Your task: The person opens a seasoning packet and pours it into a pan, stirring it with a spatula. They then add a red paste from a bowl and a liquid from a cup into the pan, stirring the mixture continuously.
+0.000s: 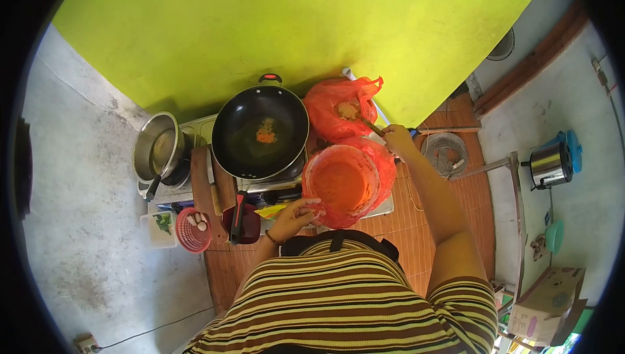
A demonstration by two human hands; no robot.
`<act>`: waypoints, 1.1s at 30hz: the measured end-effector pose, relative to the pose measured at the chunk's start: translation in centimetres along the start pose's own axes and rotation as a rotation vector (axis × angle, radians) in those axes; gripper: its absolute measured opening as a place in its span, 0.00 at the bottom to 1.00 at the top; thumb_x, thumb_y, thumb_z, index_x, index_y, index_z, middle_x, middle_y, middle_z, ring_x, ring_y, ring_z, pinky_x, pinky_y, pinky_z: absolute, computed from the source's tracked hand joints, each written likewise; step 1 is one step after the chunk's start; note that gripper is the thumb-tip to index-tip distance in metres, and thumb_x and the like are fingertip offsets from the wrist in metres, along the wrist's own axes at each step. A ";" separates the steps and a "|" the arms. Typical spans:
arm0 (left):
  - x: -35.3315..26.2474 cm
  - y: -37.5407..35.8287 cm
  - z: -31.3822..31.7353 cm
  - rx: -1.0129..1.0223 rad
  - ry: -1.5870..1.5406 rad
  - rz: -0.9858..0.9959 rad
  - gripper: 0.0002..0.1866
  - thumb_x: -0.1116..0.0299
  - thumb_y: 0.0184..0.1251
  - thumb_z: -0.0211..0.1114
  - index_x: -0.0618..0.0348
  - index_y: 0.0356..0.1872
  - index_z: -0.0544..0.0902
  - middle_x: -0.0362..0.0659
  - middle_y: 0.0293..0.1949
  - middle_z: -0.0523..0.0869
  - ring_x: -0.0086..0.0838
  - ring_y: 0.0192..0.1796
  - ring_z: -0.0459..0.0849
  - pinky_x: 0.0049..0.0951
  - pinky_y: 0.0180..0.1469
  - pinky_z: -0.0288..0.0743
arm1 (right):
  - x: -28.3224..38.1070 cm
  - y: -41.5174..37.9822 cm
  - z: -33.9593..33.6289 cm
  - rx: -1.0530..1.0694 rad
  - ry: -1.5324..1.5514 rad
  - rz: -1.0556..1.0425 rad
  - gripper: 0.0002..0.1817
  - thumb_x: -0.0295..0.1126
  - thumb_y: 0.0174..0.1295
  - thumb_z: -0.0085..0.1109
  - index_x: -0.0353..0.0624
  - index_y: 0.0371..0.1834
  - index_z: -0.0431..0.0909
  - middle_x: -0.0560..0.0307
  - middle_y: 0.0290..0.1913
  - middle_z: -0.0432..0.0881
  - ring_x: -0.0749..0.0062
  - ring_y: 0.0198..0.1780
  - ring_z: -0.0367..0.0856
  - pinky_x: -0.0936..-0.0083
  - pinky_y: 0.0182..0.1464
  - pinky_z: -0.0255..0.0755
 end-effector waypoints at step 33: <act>-1.1 0.2 -0.1 0.011 0.021 -0.105 0.23 0.72 0.69 0.58 0.62 0.63 0.68 0.48 0.48 0.83 0.25 0.42 0.85 0.21 0.44 0.78 | 7.6 -9.7 -1.9 0.325 0.245 0.011 0.12 0.26 0.65 0.49 0.37 0.50 0.74 0.62 0.21 0.69 0.86 0.14 0.60 0.88 0.12 0.46</act>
Point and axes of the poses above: each hand's wrist, its own y-axis towards the middle knuckle, its own z-axis out of the palm, x = y × z, the point moved 9 cm from there along y, towards the middle knuckle
